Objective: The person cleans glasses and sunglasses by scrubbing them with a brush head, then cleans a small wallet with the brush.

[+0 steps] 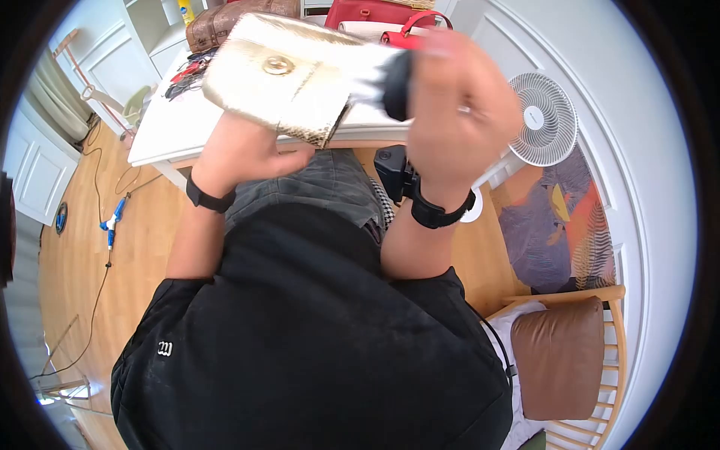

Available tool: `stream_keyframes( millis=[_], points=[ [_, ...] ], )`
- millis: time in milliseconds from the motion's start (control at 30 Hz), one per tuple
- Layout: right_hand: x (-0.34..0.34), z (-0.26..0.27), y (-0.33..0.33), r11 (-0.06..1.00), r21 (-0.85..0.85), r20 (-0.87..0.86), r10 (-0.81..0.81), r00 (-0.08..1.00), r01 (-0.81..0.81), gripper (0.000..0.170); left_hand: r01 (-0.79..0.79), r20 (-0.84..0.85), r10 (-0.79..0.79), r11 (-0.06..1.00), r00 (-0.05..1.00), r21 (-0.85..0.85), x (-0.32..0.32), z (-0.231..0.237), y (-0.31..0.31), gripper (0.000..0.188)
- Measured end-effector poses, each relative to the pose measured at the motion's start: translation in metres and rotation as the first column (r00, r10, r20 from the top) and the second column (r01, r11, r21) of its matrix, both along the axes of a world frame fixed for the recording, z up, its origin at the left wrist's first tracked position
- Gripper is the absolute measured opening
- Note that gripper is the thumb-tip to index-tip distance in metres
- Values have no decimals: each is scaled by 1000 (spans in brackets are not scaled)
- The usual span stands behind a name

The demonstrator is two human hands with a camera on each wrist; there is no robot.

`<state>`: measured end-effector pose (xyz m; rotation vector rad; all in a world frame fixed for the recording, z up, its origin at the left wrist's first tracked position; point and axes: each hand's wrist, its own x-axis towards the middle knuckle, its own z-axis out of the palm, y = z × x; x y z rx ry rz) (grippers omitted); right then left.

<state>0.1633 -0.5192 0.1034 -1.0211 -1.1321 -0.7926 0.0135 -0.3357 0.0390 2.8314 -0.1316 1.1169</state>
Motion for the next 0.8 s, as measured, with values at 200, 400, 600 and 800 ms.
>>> stream_keyframes(
  millis=[200, 400, 600, 800],
  points=[
    [1, 14, 10, 643, -758, 105, 283, 953, -107, 30, 105, -47, -102, 992, 994, 64, -5, 3, -25, 57],
    [15, 10, 0, 714, -690, 0, -165, 986, 120, 37, 73, -144, -59, 993, 988, 97, -3, -1, -25, 52],
    [4, 12, 4, 508, -788, -3, 562, 827, -348, 31, 60, -34, -58, 996, 998, 65, -6, 0, -22, 47],
    [43, -11, 16, 861, -278, -385, 306, 871, -425, 28, -17, -91, 23, 998, 996, 64, -13, 7, -18, 45]
  ],
)
